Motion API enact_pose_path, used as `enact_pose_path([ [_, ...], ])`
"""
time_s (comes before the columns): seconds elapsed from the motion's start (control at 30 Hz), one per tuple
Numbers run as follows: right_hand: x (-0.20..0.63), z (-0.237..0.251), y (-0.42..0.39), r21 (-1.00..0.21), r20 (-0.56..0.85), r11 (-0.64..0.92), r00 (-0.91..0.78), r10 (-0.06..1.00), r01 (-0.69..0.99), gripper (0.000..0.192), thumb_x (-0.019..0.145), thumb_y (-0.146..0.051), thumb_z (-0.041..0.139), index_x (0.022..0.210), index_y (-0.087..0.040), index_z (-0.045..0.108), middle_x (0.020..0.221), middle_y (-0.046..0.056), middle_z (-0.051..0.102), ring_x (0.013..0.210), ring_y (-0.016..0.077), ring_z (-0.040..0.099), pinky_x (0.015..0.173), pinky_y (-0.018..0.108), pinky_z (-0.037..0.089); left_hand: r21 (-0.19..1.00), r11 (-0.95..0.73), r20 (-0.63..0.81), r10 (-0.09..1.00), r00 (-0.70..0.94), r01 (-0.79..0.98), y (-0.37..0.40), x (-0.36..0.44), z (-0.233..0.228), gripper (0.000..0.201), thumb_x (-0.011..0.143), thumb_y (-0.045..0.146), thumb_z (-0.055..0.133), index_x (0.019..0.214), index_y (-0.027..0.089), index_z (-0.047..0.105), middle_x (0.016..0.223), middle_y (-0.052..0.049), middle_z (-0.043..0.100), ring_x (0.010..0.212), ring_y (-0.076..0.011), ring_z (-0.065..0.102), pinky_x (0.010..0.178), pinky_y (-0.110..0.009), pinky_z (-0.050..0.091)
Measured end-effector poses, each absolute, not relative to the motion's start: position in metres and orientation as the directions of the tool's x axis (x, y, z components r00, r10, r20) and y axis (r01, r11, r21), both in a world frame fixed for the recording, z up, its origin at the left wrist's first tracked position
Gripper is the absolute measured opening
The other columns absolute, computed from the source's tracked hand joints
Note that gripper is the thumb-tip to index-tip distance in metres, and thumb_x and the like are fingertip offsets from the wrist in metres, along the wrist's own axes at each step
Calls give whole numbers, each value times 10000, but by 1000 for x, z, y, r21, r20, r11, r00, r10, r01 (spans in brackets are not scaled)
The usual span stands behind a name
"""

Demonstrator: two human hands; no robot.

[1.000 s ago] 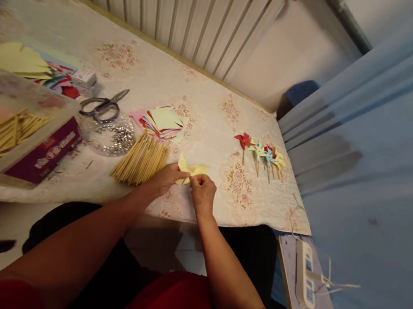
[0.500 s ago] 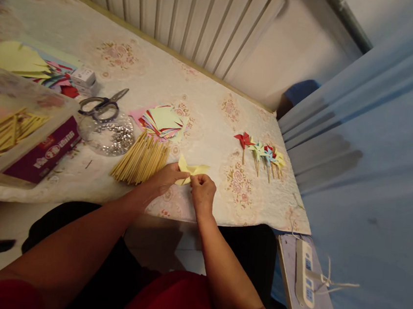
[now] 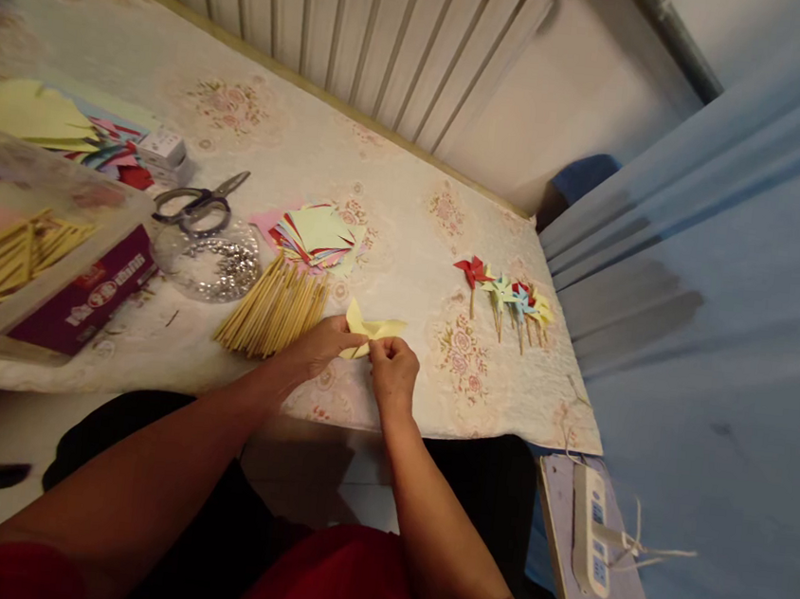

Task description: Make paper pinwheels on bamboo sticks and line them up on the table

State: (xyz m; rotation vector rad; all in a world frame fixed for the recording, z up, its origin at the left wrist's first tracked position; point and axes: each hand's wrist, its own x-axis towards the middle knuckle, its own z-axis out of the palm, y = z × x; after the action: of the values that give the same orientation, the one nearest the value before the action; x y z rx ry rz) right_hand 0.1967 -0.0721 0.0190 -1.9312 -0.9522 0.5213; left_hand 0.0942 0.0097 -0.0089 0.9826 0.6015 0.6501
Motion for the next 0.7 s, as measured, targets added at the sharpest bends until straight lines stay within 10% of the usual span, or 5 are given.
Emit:
enact_pose_path([
  [0.33,224,35,-88,-914,88,-246,751,655,322,144,708,-328,611,659,-194,591,554,-38,556,480,110,464,483,243,367,786,567,-289,688,666,-245,9,91,0,245,655,134,661,888,58,663,731,-55,681,636,-134,609,639,-243,446],
  [0.7,225,28,-78,-975,-217,-189,651,727,-114,210,626,-353,715,703,-172,640,572,-33,569,475,86,455,478,237,343,765,595,-267,641,719,-246,6,88,7,217,644,119,634,856,72,645,676,-23,660,588,-113,580,625,-225,446],
])
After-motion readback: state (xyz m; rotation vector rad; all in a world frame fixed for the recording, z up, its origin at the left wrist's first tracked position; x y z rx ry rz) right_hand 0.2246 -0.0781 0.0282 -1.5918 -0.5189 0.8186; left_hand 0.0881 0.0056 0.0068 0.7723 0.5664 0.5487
